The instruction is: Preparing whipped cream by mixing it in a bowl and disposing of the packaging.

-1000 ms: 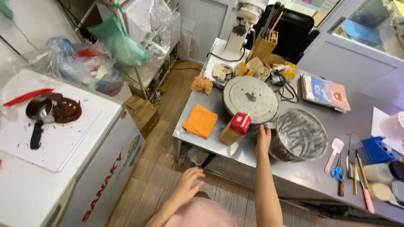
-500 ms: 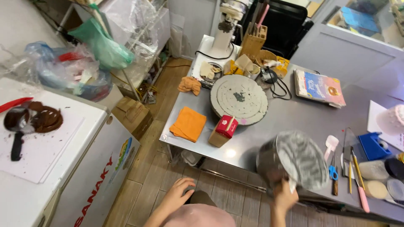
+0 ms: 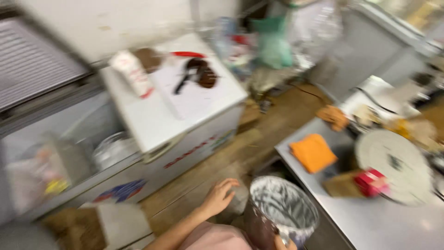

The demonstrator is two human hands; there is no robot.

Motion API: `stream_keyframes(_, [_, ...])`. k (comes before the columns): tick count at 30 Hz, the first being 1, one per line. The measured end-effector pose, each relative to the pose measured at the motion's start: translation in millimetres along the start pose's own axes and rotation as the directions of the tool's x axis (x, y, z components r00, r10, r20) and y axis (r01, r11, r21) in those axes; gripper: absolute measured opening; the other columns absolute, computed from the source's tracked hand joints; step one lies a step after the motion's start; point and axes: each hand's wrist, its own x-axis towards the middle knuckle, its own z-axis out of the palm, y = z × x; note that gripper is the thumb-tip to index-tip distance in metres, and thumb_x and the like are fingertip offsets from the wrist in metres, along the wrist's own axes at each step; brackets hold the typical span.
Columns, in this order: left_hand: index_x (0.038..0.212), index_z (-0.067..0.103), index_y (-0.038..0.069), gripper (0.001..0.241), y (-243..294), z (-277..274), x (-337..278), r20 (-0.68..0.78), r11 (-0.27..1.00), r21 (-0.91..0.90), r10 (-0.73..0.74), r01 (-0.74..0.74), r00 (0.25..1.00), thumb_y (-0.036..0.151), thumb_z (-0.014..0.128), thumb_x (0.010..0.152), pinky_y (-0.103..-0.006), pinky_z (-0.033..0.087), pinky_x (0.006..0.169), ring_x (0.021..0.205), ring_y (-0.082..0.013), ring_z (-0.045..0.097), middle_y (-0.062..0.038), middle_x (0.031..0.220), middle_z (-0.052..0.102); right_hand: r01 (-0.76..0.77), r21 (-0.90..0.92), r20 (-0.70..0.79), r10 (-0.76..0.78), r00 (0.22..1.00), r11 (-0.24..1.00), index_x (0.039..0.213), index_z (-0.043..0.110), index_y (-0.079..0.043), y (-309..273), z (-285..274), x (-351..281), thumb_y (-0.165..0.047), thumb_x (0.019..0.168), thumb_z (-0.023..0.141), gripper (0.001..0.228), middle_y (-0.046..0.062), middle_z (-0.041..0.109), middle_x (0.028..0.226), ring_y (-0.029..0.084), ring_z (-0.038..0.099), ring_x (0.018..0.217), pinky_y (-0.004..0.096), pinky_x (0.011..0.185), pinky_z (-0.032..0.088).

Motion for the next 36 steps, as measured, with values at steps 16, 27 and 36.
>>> stream_keyframes(16, [0.125, 0.062, 0.006, 0.030, -72.3, -157.7, -202.6, -0.847, 0.858, -0.324, -0.451, 0.398, 0.283, 0.011, 0.065, 0.096, -0.0373, 0.045, 0.105, 0.132, -0.0299, 0.057, -0.011, 0.142, 0.060, -0.121, 0.478, 0.558, -0.195, 0.807, 0.870, 0.074, 0.051, -0.007, -353.7, 450.8, 212.3, -0.011, 0.095, 0.067, 0.027, -0.006, 0.045, 0.061, 0.005, 0.034, 0.050, 0.026, 0.045, 0.024])
stream_keyframes(27, [0.124, 0.063, 0.006, 0.029, -136.5, -219.0, -191.0, -0.816, 0.722, -0.515, -0.578, 0.461, -0.005, 0.013, 0.064, 0.096, -0.0383, 0.047, 0.105, 0.128, -0.0297, 0.060, -0.011, 0.138, 0.063, 0.234, 0.232, 0.697, -0.329, 0.637, 0.944, 0.110, 0.061, 0.003, -283.7, 466.8, 290.5, -0.013, 0.099, 0.065, 0.020, 0.006, 0.064, 0.095, 0.014, 0.059, 0.086, 0.030, 0.082, 0.048])
stream_keyframes(36, [0.128, 0.061, 0.005, 0.032, -194.2, -288.7, -206.9, -0.806, 0.738, -0.513, -0.590, 0.439, 0.052, 0.013, 0.064, 0.098, -0.0381, 0.045, 0.108, 0.132, -0.0295, 0.056, -0.012, 0.139, 0.060, 0.155, -0.146, 0.961, 0.103, 0.255, 0.977, 0.102, 0.071, -0.001, -159.6, 519.7, 242.1, -0.015, 0.092, 0.064, 0.018, 0.009, 0.076, 0.092, 0.019, 0.070, 0.082, 0.034, 0.075, 0.055])
